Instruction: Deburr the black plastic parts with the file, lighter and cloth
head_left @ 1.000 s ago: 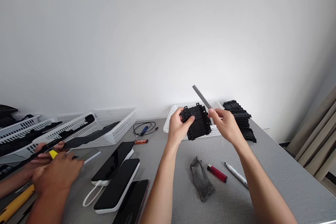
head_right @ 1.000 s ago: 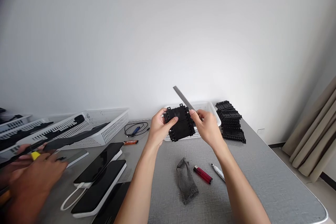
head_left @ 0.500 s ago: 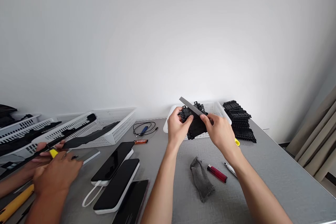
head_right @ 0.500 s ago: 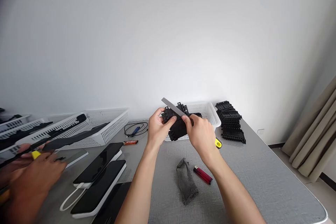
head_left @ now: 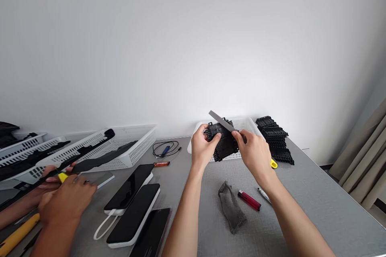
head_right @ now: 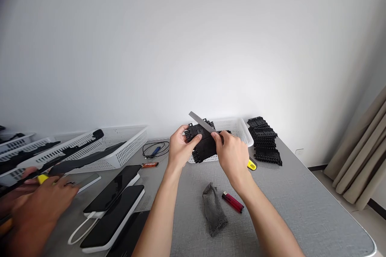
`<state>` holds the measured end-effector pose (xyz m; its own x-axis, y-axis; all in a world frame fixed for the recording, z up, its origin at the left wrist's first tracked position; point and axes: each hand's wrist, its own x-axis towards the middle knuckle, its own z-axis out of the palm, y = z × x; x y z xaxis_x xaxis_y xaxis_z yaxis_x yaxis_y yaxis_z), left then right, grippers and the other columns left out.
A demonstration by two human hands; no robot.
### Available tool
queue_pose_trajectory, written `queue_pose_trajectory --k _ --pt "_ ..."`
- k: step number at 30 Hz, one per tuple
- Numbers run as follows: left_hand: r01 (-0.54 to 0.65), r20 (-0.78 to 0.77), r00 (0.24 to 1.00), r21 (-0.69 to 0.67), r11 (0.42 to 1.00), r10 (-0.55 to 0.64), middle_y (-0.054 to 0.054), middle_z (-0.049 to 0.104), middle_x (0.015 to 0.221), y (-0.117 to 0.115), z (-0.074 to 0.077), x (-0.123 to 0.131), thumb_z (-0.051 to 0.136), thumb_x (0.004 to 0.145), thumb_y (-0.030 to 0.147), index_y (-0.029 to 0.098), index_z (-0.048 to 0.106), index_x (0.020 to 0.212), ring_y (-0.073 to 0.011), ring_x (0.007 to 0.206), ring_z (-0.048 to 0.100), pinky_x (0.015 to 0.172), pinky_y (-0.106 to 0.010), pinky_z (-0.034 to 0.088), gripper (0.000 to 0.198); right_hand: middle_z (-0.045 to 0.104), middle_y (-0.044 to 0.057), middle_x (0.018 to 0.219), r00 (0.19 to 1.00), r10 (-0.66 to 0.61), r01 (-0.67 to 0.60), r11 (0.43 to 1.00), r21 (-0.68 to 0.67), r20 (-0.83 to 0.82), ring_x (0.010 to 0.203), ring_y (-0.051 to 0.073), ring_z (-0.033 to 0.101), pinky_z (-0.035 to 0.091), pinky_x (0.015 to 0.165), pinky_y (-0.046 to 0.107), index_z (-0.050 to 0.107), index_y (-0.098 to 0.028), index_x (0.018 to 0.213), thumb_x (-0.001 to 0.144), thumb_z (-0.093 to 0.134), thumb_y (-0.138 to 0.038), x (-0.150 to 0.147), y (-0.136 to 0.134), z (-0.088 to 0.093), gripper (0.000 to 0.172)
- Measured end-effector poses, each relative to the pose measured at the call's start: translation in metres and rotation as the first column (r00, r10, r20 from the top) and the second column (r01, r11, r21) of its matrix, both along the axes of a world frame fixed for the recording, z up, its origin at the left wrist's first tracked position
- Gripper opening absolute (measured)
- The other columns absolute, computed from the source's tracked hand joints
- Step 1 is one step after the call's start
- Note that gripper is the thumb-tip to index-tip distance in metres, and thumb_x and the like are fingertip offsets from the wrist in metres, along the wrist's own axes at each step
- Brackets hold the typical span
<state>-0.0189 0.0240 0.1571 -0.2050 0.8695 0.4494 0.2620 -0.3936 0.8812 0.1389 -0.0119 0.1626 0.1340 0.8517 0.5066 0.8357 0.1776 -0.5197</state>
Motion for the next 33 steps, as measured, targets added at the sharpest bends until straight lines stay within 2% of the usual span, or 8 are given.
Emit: queue_pose_trajectory --k 5,9,13,21,24,28,33 --pt "-0.007 -0.016 1.000 0.035 0.999 0.008 0.002 0.065 0.064 -0.0021 0.0003 0.0003 0.072 0.071 0.032 0.021 0.059 0.092 -0.0146 0.053 0.059 0.052 -0.023 0.042 0.027 0.057 0.001 0.059 0.999 0.043 -0.043 0.999 0.017 -0.014 0.054 0.015 0.044 0.018 0.056 0.029 0.062 -0.022 0.075 0.103 0.045 -0.052 -0.0001 0.0024 -0.0015 0.044" --pt "-0.049 -0.042 0.998 0.018 0.999 0.049 0.003 0.064 0.062 -0.0026 0.0005 0.0001 0.071 0.072 0.032 0.021 0.059 0.093 -0.0150 0.051 0.058 0.050 -0.023 0.041 0.027 0.057 0.002 0.060 0.999 0.003 -0.002 1.000 0.014 -0.053 0.054 0.015 0.044 0.018 0.057 0.029 0.063 -0.022 0.076 0.103 0.044 -0.052 0.0046 0.0060 -0.0030 0.045" --pt "-0.014 -0.047 0.999 0.019 1.000 0.015 0.001 0.068 0.066 -0.0021 0.0004 -0.0004 0.071 0.073 0.032 0.021 0.059 0.093 -0.0157 0.055 0.061 0.052 -0.023 0.042 0.026 0.057 0.001 0.060 0.998 0.046 -0.045 0.999 0.030 -0.050 0.054 0.015 0.043 0.019 0.056 0.029 0.062 -0.022 0.076 0.102 0.044 -0.054 0.0054 0.0076 -0.0049 0.045" --pt "-0.041 -0.037 0.998 0.054 0.998 0.043 0.002 0.069 0.069 -0.0039 0.0025 0.0013 0.070 0.072 0.029 0.021 0.057 0.089 -0.0155 0.059 0.062 0.056 -0.023 0.043 0.022 0.055 0.001 0.058 0.995 0.056 -0.054 0.998 0.027 -0.085 0.053 0.015 0.041 0.019 0.056 0.029 0.060 -0.022 0.074 0.103 0.042 -0.053 0.0036 0.0085 -0.0053 0.046" --pt "-0.053 -0.059 0.997 0.057 0.997 0.056 0.003 0.066 0.066 -0.0062 0.0037 0.0025 0.070 0.073 0.029 0.022 0.057 0.090 -0.0152 0.057 0.059 0.055 -0.023 0.041 0.022 0.054 0.000 0.058 0.993 0.084 -0.082 0.996 0.022 -0.078 0.053 0.015 0.039 0.019 0.056 0.029 0.058 -0.023 0.072 0.102 0.043 -0.054 0.0040 0.0077 -0.0050 0.045" --pt "-0.110 -0.093 0.989 0.093 0.990 0.118 0.005 0.061 0.059 -0.0079 0.0046 0.0026 0.069 0.075 0.029 0.023 0.056 0.089 -0.0142 0.051 0.054 0.053 -0.023 0.037 0.020 0.053 -0.001 0.056 0.993 0.062 -0.059 0.998 0.032 -0.104 0.052 0.015 0.038 0.020 0.056 0.028 0.057 -0.023 0.071 0.103 0.042 -0.053 0.0050 0.0089 -0.0055 0.046" --pt "-0.140 -0.147 0.977 0.107 0.984 0.155 0.006 0.057 0.056 -0.0089 0.0048 0.0022 0.069 0.076 0.030 0.023 0.056 0.089 -0.0139 0.049 0.049 0.052 -0.024 0.034 0.019 0.053 -0.001 0.056 0.983 0.149 -0.147 0.989 0.019 -0.104 0.052 0.014 0.037 0.020 0.055 0.028 0.054 -0.023 0.069 0.102 0.042 -0.054 0.0054 0.0097 -0.0061 0.047"
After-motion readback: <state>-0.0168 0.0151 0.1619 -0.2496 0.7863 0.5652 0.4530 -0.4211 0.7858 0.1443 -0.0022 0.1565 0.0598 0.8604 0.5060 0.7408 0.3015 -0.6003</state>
